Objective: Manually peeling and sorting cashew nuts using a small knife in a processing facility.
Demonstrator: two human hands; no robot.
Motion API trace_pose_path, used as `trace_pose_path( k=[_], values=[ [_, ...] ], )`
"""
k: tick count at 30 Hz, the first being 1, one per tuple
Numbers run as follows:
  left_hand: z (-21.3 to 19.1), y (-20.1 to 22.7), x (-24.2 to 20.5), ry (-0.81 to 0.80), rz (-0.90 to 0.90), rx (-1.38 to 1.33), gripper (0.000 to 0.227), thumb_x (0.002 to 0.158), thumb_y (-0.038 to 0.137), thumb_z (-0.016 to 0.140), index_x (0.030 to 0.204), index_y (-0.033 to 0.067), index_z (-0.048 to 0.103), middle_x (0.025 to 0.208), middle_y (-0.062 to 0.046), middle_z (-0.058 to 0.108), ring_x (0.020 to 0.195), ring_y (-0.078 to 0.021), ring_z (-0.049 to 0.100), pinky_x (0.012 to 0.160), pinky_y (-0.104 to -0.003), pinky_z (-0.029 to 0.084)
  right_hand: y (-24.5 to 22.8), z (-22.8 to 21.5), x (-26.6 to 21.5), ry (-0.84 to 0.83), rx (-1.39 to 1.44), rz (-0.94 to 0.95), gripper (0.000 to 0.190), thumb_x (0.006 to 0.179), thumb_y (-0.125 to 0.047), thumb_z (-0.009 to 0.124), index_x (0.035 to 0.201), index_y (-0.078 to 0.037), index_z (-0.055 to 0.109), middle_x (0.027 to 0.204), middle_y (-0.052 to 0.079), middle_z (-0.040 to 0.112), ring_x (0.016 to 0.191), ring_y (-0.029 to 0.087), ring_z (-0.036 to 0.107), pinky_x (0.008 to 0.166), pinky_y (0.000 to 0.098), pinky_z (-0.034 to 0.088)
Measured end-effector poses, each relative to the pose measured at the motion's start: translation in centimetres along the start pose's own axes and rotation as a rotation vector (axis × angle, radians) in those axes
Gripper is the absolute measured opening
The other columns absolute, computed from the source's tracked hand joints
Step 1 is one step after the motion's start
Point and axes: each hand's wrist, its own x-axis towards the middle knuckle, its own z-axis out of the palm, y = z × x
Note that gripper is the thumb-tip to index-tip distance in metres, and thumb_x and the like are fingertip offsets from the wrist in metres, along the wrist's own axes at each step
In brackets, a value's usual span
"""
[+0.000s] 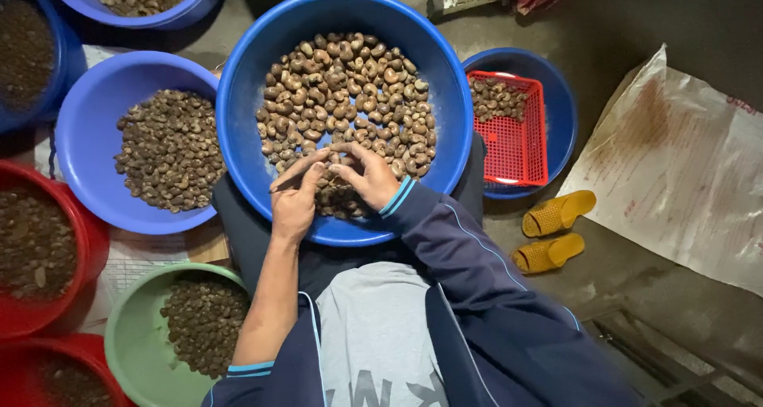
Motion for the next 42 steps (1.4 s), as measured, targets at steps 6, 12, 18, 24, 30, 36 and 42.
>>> trace_pose_path(
  k=[6, 12, 18, 24, 30, 36, 42],
  values=[
    [0.2, 0.9, 0.1, -0.001, -0.007, -0.037, 0.017, 0.102, 0.011, 0.067, 0.114, 0.0020, 0.076, 0.113, -0.020, 0.075, 0.118, -0.0292, 0.068, 0.105, -0.048, 0.051, 1.8, 0.0, 0.4, -0.088, 0.536, 0.177, 0.041, 0.100, -0.010, 0.069, 0.138, 0.000, 0.054, 0.094, 0.010, 0.074, 0.088, 0.014, 0.072, 0.073, 0.0293, 0.065],
    [0.2, 1.6, 0.2, -0.050, 0.004, -0.067, 0.017, 0.102, 0.011, 0.068, 0.112, 0.0003, 0.075, 0.115, -0.022, 0.075, 0.120, -0.0328, 0.067, 0.105, -0.051, 0.050, 1.8, -0.3, 0.6, -0.089, 0.592, 0.185, 0.042, 0.100, -0.008, 0.070, 0.135, 0.003, 0.049, 0.089, 0.010, 0.073, 0.085, 0.018, 0.075, 0.070, 0.0302, 0.066],
    [-0.3, 0.3, -0.4, 0.054, -0.157, -0.294, 0.019, 0.104, 0.011, 0.065, 0.116, -0.0023, 0.072, 0.111, -0.021, 0.075, 0.106, -0.0302, 0.073, 0.092, -0.043, 0.061, -0.1, -1.7, 0.4, 0.077, 0.355, -0.005, 0.038, 0.096, -0.012, 0.077, 0.128, -0.007, 0.059, 0.093, 0.008, 0.075, 0.084, 0.014, 0.069, 0.073, 0.0310, 0.064],
    [-0.1, -0.6, -0.3, 0.059, -0.193, -0.265, 0.018, 0.105, 0.009, 0.063, 0.115, -0.0035, 0.071, 0.110, -0.024, 0.074, 0.100, -0.0323, 0.075, 0.082, -0.043, 0.065, -2.5, -11.6, -2.3, 0.471, -0.019, -0.142, 0.028, 0.103, -0.013, 0.069, 0.129, -0.013, 0.058, 0.103, 0.013, 0.076, 0.081, 0.016, 0.071, 0.066, 0.0279, 0.060],
    [-0.4, -0.9, -0.3, 0.063, -0.180, -0.279, 0.020, 0.106, 0.010, 0.062, 0.117, -0.0030, 0.071, 0.110, -0.024, 0.074, 0.096, -0.0301, 0.075, 0.083, -0.041, 0.064, 1.1, -20.7, -6.2, 0.759, -0.105, 0.099, 0.027, 0.104, -0.016, 0.072, 0.128, -0.010, 0.060, 0.093, 0.008, 0.072, 0.068, 0.013, 0.069, 0.047, 0.0225, 0.053],
    [-0.5, -1.4, -0.2, 0.136, -0.153, -0.352, 0.019, 0.104, 0.012, 0.064, 0.116, -0.0007, 0.072, 0.107, -0.021, 0.075, 0.091, -0.0280, 0.077, 0.079, -0.039, 0.066, 3.6, -21.4, -6.5, 0.776, -0.139, -0.066, 0.030, 0.112, -0.012, 0.068, 0.139, -0.004, 0.054, 0.081, 0.017, 0.069, 0.048, 0.017, 0.059, 0.041, 0.0252, 0.046],
    [-1.0, -0.4, -0.3, 0.154, -0.264, -0.350, 0.025, 0.105, 0.013, 0.058, 0.126, -0.0009, 0.064, 0.105, -0.008, 0.074, 0.093, -0.0164, 0.077, 0.080, -0.023, 0.060, -7.9, -9.9, -0.4, 0.350, -0.482, -0.241, 0.023, 0.099, 0.001, 0.065, 0.122, 0.004, 0.062, 0.096, 0.015, 0.071, 0.075, 0.020, 0.064, 0.067, 0.0297, 0.053]
  ],
)
